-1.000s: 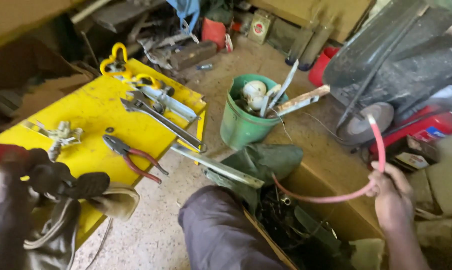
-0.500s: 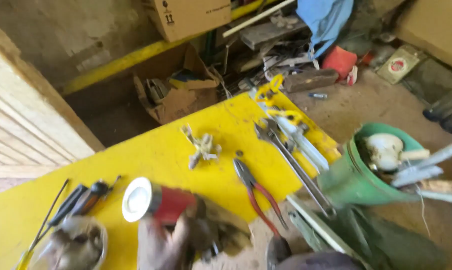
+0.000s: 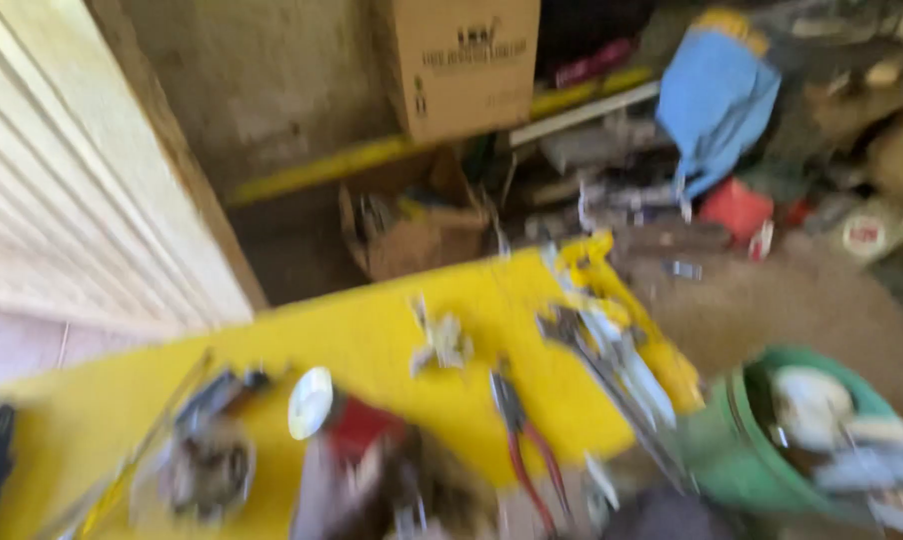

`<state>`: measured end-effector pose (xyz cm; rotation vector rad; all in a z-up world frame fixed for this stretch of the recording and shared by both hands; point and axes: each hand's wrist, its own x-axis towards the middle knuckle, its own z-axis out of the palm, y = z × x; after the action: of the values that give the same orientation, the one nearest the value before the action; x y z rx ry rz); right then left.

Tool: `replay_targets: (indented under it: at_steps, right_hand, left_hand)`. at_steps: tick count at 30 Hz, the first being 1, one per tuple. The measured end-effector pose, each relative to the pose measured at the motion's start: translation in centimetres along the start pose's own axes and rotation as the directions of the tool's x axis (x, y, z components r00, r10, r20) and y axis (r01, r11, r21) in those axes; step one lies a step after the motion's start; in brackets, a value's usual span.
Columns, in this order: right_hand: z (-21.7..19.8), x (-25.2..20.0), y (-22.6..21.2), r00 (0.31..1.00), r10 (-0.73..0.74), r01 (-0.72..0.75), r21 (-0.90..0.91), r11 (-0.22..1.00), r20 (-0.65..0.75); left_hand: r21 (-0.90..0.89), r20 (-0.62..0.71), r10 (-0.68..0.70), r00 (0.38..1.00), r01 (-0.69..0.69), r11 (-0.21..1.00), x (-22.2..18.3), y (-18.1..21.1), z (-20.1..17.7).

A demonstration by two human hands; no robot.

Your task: The person assembles a small metal valve by hand, inserting a black rubber seal into a brass fitting and tightening it. They then wipe a red cylindrical component with a cloth and place it on the table.

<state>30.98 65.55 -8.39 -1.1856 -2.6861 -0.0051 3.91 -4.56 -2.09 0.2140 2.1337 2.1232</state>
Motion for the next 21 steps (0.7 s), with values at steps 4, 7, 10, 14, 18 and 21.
replay_targets:
  at_steps: [4, 7, 10, 14, 18, 21]
  right_hand:
    - [-4.4, -7.5, -18.2, 0.990, -0.020, 0.026, 0.046, 0.999, -0.137]
    - [-8.7, -14.4, -27.2, 0.996, -0.094, 0.028, 0.950, 0.311, 0.002]
    - [-14.9, -17.5, -35.2, 0.800, -0.156, -0.391, 0.700, 0.598, 0.579]
    - [-12.9, -20.4, -37.1, 0.653, -0.409, -0.615, 0.761, 0.206, 0.638]
    - [-12.8, -20.1, -37.7, 0.549, -0.345, -0.728, 0.639, 0.250, 0.761]
    - [-12.1, -20.5, -37.6, 0.624, -0.228, -0.730, 0.661, 0.172, 0.748]
  left_hand:
    - [0.290, -0.147, 0.044, 0.988, 0.001, 0.957, 2.8, -0.7, 0.4]
    - [0.353, -0.187, -0.048, 0.981, 0.113, 0.929, -3.3, 2.8, 1.8]
    - [-0.356, -0.185, -0.061, 0.981, -0.009, 0.934, -2.9, 6.6, 3.9]
    - [0.365, -0.265, 0.001, 0.964, 0.100, 0.926, -2.8, 2.8, 2.1]
    - [0.410, -0.262, -0.004, 0.965, 0.115, 0.905, -2.7, 4.5, 2.8]
    - [0.306, -0.203, -0.026, 0.979, 0.088, 0.948, -2.8, 4.8, 2.7]
